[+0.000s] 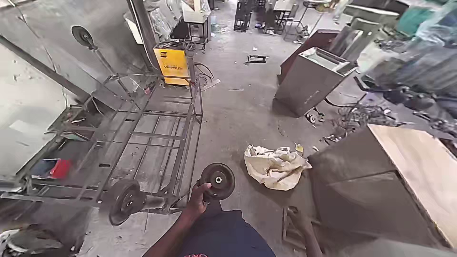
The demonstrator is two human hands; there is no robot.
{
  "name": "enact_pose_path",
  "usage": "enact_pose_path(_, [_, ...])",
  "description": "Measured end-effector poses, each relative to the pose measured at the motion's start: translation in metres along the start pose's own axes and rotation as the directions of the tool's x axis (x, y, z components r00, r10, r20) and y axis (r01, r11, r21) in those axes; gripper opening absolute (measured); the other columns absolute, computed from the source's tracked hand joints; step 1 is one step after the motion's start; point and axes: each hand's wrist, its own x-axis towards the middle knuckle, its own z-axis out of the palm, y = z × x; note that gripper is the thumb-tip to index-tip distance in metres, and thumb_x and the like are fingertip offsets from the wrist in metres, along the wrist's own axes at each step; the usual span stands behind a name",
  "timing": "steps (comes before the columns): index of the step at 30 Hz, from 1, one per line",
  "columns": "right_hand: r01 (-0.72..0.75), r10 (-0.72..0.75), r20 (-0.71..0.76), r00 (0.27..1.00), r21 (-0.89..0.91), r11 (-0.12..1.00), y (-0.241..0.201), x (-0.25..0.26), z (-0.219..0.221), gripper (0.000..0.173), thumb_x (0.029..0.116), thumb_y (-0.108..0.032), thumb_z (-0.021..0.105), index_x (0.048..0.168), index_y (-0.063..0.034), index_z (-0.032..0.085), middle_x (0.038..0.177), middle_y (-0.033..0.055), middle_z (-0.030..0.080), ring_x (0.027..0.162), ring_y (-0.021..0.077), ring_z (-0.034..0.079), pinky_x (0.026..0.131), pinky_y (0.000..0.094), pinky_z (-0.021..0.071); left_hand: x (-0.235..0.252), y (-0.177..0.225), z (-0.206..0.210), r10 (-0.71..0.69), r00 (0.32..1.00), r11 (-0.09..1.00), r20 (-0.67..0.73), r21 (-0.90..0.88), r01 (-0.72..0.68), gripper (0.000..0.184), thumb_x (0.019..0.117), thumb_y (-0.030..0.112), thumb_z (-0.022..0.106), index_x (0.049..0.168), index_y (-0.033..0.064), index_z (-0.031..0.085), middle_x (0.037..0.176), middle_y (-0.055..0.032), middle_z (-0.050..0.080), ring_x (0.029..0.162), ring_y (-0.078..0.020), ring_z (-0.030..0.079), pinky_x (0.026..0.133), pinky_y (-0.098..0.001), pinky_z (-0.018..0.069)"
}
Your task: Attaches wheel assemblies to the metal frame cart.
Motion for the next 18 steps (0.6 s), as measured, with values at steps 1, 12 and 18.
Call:
enact_pose_path(1, [0.074, -0.074, -0.007, 0.997, 0.017, 0.997, -0.029, 0.035, -0.008, 0.042, 0.1017, -0.029, 0.063, 0.131, 0.0012, 0.062, 0.115, 0.0273, 0.068, 0.107, 0.0438, 0.066, 0.095, 0.0655, 0.0493, 0.019, -0.001, 0.003, 0.032, 0.999, 0.999, -0.022, -0.022, -0.033, 0.077, 0.0646, 0.03, 0.091, 0.126, 0.0005, 0.054, 0.099, -0.0178, 0.071, 0.085, -0.0268, 0.073, 0.073, -0.0444, 0.0631])
enact_pose_path(12, [0.521, -0.642, 0.401, 0.653, 0.378, 0.765, -0.384, 0.238, 0.001, 0.046, 0.1051, -0.036, 0.053, 0.141, -0.007, 0.056, 0.114, 0.0104, 0.071, 0.094, 0.0175, 0.07, 0.086, 0.0391, 0.0591, 0.297, 0.056, 0.103, 0.119, 0.984, 0.993, -0.133, 0.015, -0.118, 0.076, 0.0636, 0.028, 0.092, 0.122, -0.002, 0.052, 0.088, -0.014, 0.07, 0.067, -0.02, 0.069, 0.056, -0.0354, 0.0601])
enact_pose_path(18, [0.295, -0.639, 0.391, 0.663, 0.647, 0.703, -0.503, 0.342, -0.048, 0.057, 0.1058, -0.032, 0.051, 0.155, -0.0065, 0.036, 0.119, 0.0127, 0.067, 0.091, 0.0244, 0.073, 0.076, 0.0415, 0.0643, 0.434, 0.106, 0.189, 0.151, 0.985, 0.988, -0.077, 0.003, -0.151, 0.068, 0.0665, 0.025, 0.092, 0.117, -0.0011, 0.056, 0.084, -0.0142, 0.069, 0.059, -0.0179, 0.066, 0.049, -0.0322, 0.0567])
